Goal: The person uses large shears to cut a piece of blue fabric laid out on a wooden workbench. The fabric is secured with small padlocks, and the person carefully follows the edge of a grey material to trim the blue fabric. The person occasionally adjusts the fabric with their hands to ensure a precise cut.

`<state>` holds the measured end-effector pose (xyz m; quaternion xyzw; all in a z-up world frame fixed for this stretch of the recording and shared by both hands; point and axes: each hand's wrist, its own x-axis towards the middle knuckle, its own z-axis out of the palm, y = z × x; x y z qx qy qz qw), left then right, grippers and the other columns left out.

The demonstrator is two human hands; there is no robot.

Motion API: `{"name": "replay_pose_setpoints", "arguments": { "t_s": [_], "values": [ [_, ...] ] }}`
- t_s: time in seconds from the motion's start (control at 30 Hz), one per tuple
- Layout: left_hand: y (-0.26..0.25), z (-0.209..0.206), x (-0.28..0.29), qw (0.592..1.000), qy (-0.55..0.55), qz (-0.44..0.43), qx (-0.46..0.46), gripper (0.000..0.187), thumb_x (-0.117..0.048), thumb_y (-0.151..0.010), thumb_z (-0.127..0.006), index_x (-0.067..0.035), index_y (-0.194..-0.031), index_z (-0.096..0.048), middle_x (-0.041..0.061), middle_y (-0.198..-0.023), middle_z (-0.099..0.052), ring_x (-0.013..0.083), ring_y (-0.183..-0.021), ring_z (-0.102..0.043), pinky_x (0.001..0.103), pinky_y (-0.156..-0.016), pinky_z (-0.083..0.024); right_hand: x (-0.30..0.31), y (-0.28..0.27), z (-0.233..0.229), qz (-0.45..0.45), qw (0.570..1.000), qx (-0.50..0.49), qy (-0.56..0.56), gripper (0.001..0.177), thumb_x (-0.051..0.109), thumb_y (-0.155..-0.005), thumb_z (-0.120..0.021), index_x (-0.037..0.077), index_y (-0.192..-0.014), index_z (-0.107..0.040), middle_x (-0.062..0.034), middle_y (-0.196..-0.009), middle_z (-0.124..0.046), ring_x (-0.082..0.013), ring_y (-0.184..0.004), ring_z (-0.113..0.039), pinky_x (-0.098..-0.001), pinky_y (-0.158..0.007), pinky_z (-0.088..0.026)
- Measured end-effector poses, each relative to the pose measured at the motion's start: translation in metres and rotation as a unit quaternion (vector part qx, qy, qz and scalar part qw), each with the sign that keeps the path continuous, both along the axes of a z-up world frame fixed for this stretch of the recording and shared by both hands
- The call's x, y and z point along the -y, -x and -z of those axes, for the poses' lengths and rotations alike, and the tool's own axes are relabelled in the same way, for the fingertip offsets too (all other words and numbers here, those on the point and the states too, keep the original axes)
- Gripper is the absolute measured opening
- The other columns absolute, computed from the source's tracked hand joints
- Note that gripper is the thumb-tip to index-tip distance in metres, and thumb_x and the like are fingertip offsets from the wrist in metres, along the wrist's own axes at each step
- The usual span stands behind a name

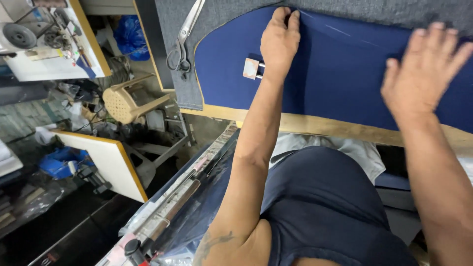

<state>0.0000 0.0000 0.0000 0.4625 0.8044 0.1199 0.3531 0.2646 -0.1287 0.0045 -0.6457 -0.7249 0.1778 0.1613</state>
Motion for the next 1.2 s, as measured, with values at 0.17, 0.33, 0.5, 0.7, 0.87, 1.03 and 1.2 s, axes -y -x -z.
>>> {"name": "replay_pose_setpoints", "arguments": {
  "t_s": [0.17, 0.33, 0.5, 0.7, 0.87, 1.03, 1.2],
  "values": [
    [0.002, 0.006, 0.003, 0.999, -0.028, 0.018, -0.009, 0.039, -0.047, -0.093, -0.045, -0.018, -0.11, -0.065, 0.008, -0.108, -0.079, 0.0351, -0.106, -0.071, 0.048, -0.087, -0.053, -0.031, 0.051, 0.034, -0.081, 0.987, 0.135, -0.027, 0.074, 0.033, -0.098, -0.079, -0.008, -0.158, -0.064, -0.0322, -0.162, -0.058, -0.0523, -0.145, -0.048, -0.0675, -0.121, -0.019],
    [0.002, 0.008, 0.001, 0.999, -0.032, 0.02, -0.003, 0.036, -0.045, -0.093, -0.048, -0.017, -0.109, -0.066, 0.008, -0.103, -0.08, 0.0362, -0.102, -0.072, 0.047, -0.086, -0.052, -0.067, 0.102, 0.035, -0.136, 0.985, 0.039, -0.103, 0.062, 0.021, -0.102, -0.081, -0.008, -0.154, -0.063, -0.0291, -0.156, -0.06, -0.0516, -0.14, -0.052, -0.0655, -0.119, -0.023],
    [0.009, 0.014, 0.003, 0.999, -0.039, 0.023, 0.01, 0.039, -0.043, -0.094, -0.05, -0.013, -0.113, -0.066, 0.008, -0.106, -0.079, 0.033, -0.103, -0.073, 0.045, -0.087, -0.054, -0.08, 0.121, 0.039, -0.146, 0.979, 0.044, -0.133, 0.054, 0.016, -0.101, -0.08, -0.003, -0.149, -0.067, -0.0231, -0.151, -0.063, -0.0439, -0.136, -0.056, -0.0619, -0.119, -0.03],
    [0.032, 0.051, 0.024, 0.969, -0.178, 0.134, -0.108, 0.029, -0.035, -0.101, -0.051, -0.02, -0.123, -0.063, 0.004, -0.108, -0.076, 0.0321, -0.099, -0.072, 0.045, -0.076, -0.059, -0.081, 0.123, 0.036, -0.147, 0.975, 0.051, -0.16, 0.048, 0.014, -0.102, -0.083, -0.001, -0.146, -0.07, -0.0236, -0.149, -0.064, -0.0444, -0.133, -0.059, -0.0625, -0.114, -0.036],
    [0.053, 0.074, 0.028, 0.891, -0.206, 0.289, -0.282, 0.045, -0.023, -0.099, -0.057, -0.021, -0.144, -0.055, 0.002, -0.098, -0.066, 0.0281, -0.078, -0.07, 0.035, -0.072, -0.059, -0.082, 0.125, 0.033, -0.149, 0.976, 0.063, -0.149, 0.048, 0.013, -0.103, -0.08, -0.003, -0.147, -0.069, -0.0245, -0.151, -0.062, -0.0456, -0.133, -0.059, -0.0641, -0.112, -0.037],
    [0.056, 0.077, 0.025, 0.871, -0.198, 0.329, -0.308, 0.053, -0.021, -0.1, -0.058, -0.022, -0.152, -0.048, 0.001, -0.097, -0.062, 0.0235, -0.069, -0.064, 0.035, -0.057, -0.056, -0.085, 0.127, 0.034, -0.15, 0.976, 0.062, -0.146, 0.053, 0.016, -0.103, -0.085, -0.004, -0.149, -0.069, -0.0252, -0.152, -0.062, -0.0473, -0.133, -0.058, -0.0672, -0.112, -0.034],
    [0.056, 0.078, 0.025, 0.854, -0.205, 0.347, -0.329, 0.053, -0.022, -0.1, -0.061, -0.021, -0.152, -0.048, 0.0, -0.096, -0.06, 0.0201, -0.065, -0.06, 0.032, -0.053, -0.054, -0.085, 0.128, 0.034, -0.152, 0.975, 0.068, -0.145, 0.053, 0.02, -0.102, -0.086, 0.001, -0.149, -0.071, -0.0243, -0.153, -0.062, -0.0464, -0.134, -0.057, -0.0686, -0.111, -0.035]
  ]
}}
